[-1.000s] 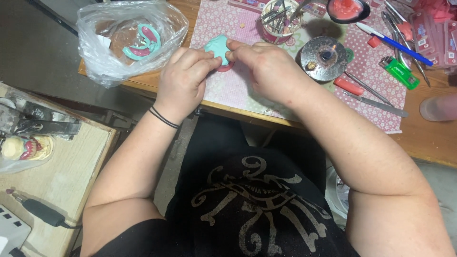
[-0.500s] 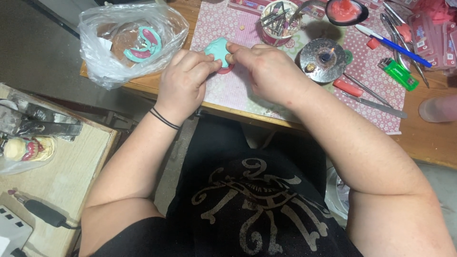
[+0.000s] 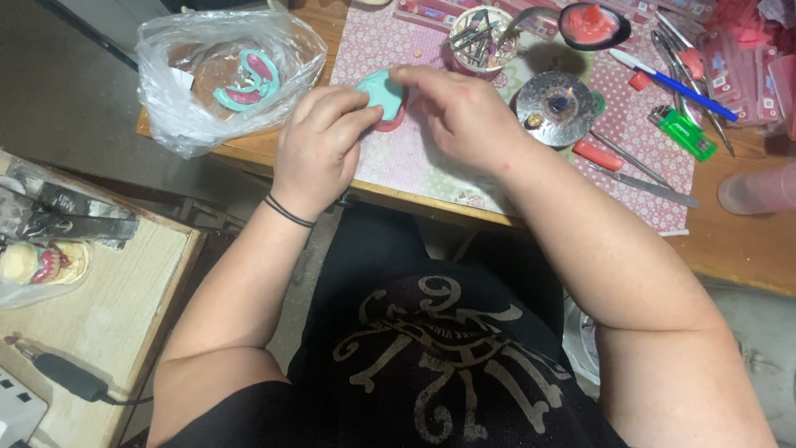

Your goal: The person assembles a dental model by applying glue to a pink gum piece and attaching a light blue mold. They then use a red tool to shape and smooth the edges of the model. Finally, they use a yellow tool to further refine the model's surface.

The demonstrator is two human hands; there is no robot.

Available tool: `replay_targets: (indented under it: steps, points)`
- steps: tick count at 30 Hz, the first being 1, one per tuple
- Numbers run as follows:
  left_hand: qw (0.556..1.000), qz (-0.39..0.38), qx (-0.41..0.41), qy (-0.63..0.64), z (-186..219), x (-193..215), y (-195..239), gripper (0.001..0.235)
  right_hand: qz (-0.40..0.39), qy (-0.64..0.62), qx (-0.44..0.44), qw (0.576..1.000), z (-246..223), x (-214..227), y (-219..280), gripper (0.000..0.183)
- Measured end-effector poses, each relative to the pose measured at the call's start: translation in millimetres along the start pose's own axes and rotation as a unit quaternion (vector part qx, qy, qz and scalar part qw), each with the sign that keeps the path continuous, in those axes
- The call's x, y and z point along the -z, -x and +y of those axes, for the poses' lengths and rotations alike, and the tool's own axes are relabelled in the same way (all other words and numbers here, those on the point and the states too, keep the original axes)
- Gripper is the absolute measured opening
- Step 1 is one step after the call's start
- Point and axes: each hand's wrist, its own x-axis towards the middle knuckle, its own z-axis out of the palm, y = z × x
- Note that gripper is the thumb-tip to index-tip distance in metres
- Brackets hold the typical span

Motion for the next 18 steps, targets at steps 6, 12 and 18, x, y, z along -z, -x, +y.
replay_targets:
  steps: [6, 12, 18]
  points:
    - [0.999, -0.010, 0.005, -0.036, -4.5, -5.1, 5.2, 0.025, 0.019, 0.011, 0.004, 1.000, -5.3, -1.7, -5.0, 0.032]
    - [0.999, -0.007, 0.003, -0.048, -3.2, -4.5, 4.5, 0.030, -0.012, 0.082, 0.011, 0.997, -7.8, -4.9, -7.8, 0.027]
    - [0.999, -0.012, 0.004, -0.040, -1.9, -2.6, 1.6, 0.028, -0.046, 0.090, -0.022, 0.995, -6.0, -3.1, -10.6, 0.032]
